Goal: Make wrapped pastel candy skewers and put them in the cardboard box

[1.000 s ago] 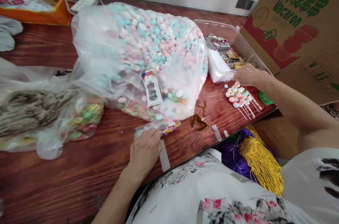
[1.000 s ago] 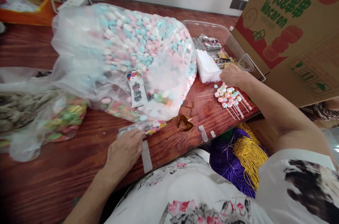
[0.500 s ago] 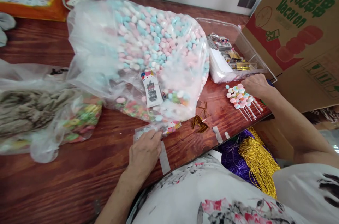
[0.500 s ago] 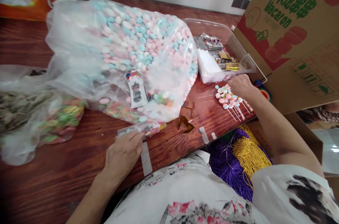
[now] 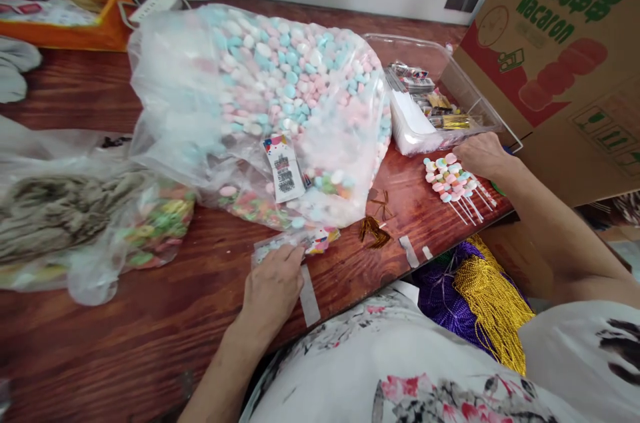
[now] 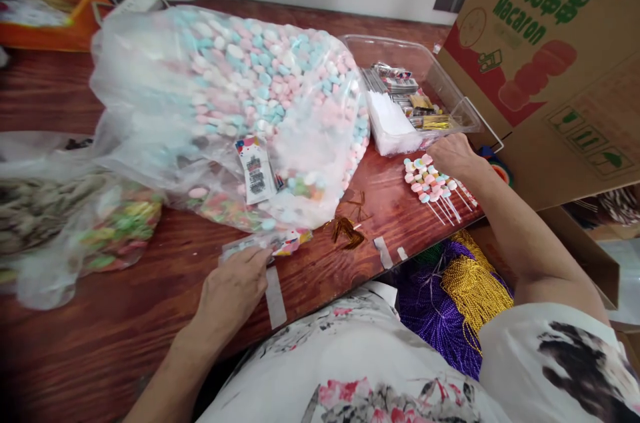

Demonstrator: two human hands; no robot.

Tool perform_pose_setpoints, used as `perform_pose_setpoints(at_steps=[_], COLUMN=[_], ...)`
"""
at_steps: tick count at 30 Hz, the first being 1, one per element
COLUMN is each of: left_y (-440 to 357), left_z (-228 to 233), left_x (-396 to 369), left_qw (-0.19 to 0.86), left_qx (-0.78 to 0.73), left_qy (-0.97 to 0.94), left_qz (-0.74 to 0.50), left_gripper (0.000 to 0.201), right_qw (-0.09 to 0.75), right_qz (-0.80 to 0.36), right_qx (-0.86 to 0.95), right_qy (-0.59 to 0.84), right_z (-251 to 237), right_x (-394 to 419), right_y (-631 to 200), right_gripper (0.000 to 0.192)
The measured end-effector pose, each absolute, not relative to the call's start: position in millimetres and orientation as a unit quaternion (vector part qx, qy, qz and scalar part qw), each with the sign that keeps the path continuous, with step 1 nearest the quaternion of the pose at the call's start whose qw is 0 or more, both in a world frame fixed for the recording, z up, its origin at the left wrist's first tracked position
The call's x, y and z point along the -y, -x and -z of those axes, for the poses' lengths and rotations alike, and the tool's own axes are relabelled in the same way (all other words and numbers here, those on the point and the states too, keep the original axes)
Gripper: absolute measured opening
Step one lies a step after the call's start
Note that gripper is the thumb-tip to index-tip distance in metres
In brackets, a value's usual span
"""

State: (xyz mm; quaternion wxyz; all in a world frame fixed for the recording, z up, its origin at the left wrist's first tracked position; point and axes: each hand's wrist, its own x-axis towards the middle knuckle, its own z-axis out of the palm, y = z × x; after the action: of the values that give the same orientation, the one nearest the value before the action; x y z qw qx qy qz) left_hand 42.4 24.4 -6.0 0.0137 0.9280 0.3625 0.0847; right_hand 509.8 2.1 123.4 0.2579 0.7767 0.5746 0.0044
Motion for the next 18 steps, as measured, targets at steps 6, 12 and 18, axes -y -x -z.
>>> perform_pose_setpoints(at_steps=[6, 12, 18], left_y=[-43, -44, -42], left_z=[4, 6, 11], left_x=[-24, -25, -26], left_qw=[0.022, 0.02, 0.008], left_qx=[-0.376, -0.376, -0.367], left_qy=[-0.923, -0.923, -0.925], left_qz=[-0.075, -0.077, -0.095], left_gripper=[0.034, 0.035, 0.033], right_qw=[0.298, 0.294, 0.267], right_qz=[-0.023, -0.01, 0.006], right_qx=[-0.581, -0.585, -0.591], right_qy=[-0.757, -0.756, -0.761], right_z=[-118, -119, -117], right_x=[-12, -18, -25], right_y=[-516, -516, -511], right_gripper=[0.029, 0.029, 0.02])
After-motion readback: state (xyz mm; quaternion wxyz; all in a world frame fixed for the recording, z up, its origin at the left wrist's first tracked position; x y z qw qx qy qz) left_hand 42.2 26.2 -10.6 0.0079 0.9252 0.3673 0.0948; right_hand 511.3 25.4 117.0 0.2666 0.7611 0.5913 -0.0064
